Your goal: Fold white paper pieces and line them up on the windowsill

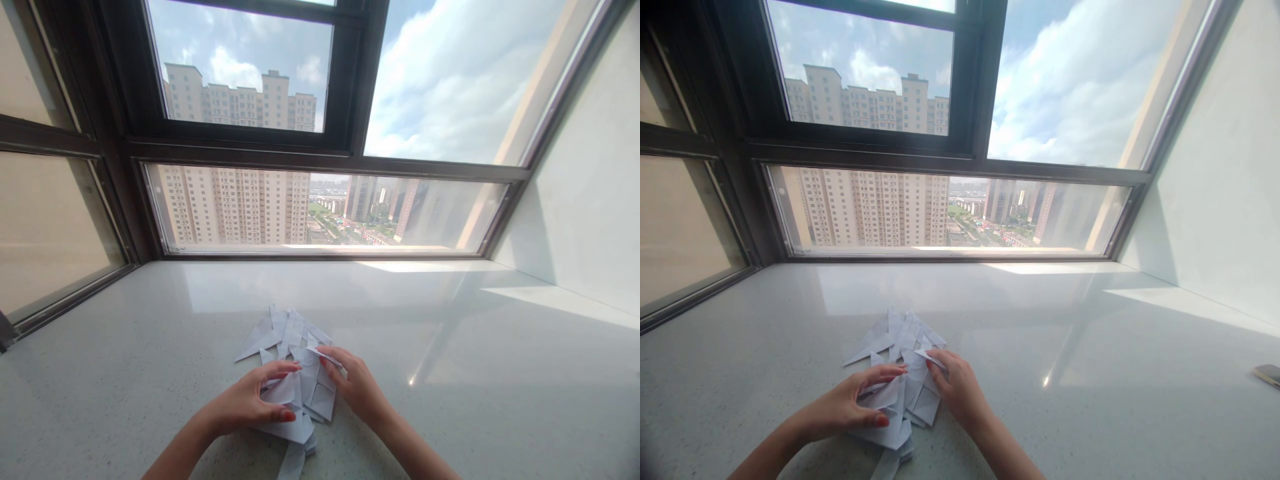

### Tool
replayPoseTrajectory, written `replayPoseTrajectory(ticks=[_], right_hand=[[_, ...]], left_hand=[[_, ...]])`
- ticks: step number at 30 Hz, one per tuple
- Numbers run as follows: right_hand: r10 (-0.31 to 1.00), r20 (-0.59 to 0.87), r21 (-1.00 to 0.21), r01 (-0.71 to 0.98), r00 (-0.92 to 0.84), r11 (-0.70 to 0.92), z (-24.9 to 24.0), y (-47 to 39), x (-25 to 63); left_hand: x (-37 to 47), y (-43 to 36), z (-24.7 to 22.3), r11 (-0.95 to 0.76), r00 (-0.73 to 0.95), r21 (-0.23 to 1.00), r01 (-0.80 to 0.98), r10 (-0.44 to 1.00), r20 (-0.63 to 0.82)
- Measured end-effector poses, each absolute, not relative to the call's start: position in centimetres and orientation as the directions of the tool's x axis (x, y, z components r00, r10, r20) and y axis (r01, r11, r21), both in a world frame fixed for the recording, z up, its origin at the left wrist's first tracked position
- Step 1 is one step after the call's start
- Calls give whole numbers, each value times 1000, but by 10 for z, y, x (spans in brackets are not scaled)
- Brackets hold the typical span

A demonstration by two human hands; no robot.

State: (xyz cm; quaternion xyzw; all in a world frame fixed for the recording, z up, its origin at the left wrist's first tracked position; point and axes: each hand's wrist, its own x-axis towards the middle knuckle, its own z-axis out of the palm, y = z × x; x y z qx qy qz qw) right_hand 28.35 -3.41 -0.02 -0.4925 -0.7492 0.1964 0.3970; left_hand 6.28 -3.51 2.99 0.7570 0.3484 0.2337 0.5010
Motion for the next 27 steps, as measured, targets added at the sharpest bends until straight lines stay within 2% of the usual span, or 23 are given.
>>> replayPoseTrajectory(ticks=[7, 11, 14, 17, 20, 23, 27], right_hand=[[876, 436, -642, 612, -205, 462, -2, -35, 283], [895, 399, -657, 618, -201, 432, -4, -34, 282], [904, 378, -662, 624, -200, 415, -3, -35, 283], [904, 364, -639, 646, -224, 418, -4, -36, 283], [901, 339, -583, 692, -269, 426, -7, -36, 283], [902, 327, -555, 715, -283, 425, -11, -34, 284], [919, 318, -603, 697, -234, 386, -10, -31, 286]], left_hand=[[63, -25, 19, -244, 543, 957, 159, 831, 121], [62, -24, 19, -155, 422, 984, 84, 901, 106], [62, -26, 24, -140, 303, 985, 98, 947, 105], [61, -25, 26, -267, 151, 949, 166, 958, 243], [60, -23, 23, -437, 24, 839, 325, 890, 455], [59, -25, 21, -533, 112, 681, 502, 821, 560], [63, -31, 22, -565, 315, 569, 597, 818, 481]])
